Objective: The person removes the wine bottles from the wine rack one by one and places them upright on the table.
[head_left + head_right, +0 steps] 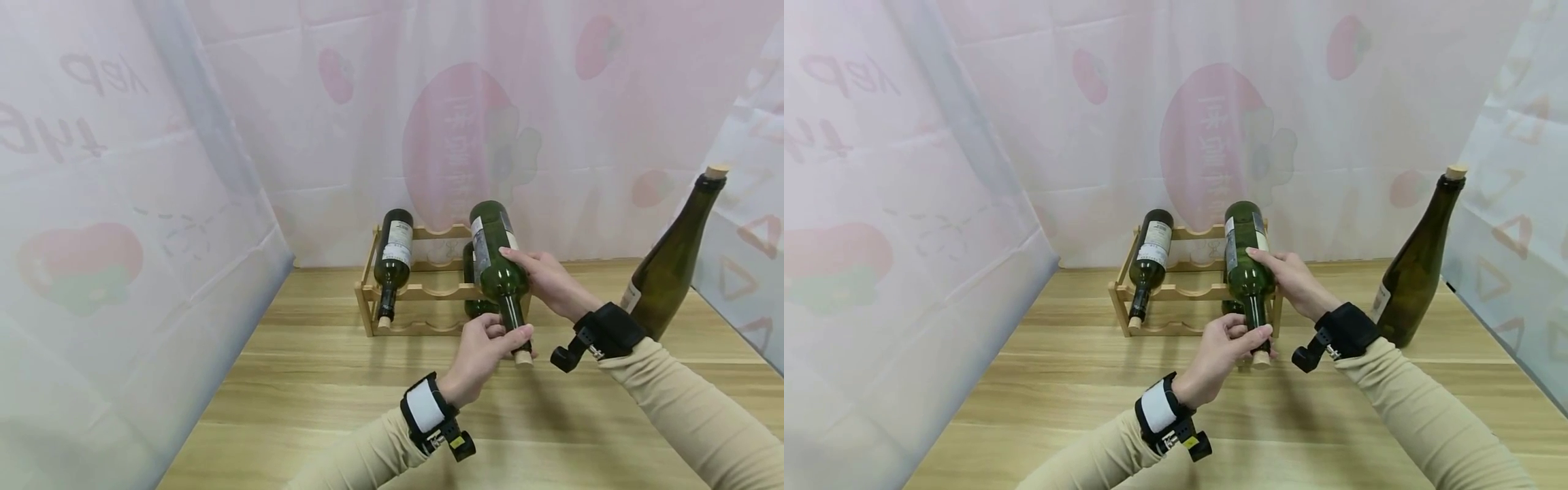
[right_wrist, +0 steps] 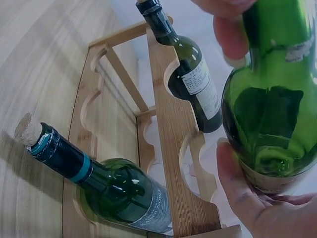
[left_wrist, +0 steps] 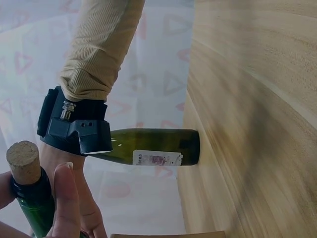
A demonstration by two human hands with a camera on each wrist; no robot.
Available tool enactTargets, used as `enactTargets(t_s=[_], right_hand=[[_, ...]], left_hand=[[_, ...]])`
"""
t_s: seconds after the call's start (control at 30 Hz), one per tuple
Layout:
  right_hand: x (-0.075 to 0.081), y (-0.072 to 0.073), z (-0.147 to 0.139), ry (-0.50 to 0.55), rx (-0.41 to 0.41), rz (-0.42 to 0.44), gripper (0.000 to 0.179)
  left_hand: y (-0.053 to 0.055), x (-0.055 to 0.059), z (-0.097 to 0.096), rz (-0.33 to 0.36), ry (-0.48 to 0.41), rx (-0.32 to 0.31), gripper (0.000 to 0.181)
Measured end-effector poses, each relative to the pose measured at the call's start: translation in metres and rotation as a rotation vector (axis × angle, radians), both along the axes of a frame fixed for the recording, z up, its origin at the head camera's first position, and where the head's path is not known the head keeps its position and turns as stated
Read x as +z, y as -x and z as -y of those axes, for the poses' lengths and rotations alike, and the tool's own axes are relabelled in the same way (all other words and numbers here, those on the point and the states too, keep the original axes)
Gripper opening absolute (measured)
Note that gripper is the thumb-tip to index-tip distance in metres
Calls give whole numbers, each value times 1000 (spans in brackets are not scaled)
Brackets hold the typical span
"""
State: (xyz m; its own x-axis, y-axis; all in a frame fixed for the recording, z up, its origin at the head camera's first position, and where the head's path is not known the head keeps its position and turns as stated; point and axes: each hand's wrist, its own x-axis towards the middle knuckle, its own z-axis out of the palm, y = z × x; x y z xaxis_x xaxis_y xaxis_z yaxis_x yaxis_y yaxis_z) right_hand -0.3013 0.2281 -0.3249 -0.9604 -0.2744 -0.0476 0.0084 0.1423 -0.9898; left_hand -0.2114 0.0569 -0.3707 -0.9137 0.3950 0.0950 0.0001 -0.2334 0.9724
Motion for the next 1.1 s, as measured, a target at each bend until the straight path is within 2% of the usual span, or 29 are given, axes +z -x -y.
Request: enactTargets(t_s=[0.3,0.57,0.83,1.1], right_hand=[[-2,-3,-7,20,-28,-9,62],[-3,-6,-15,47,-43,-12,38],[-2,-7,-22,39,-51,-19,47],[-4,-8,-26,34,-62,-6,62]], left_hand=[[-2,-1,-9,1,14,5,28],[-5,1,-16,-12,15,6,31],[-5,3,-23,-13,22,11,31],[-6,1,-28,3,21,8,28]])
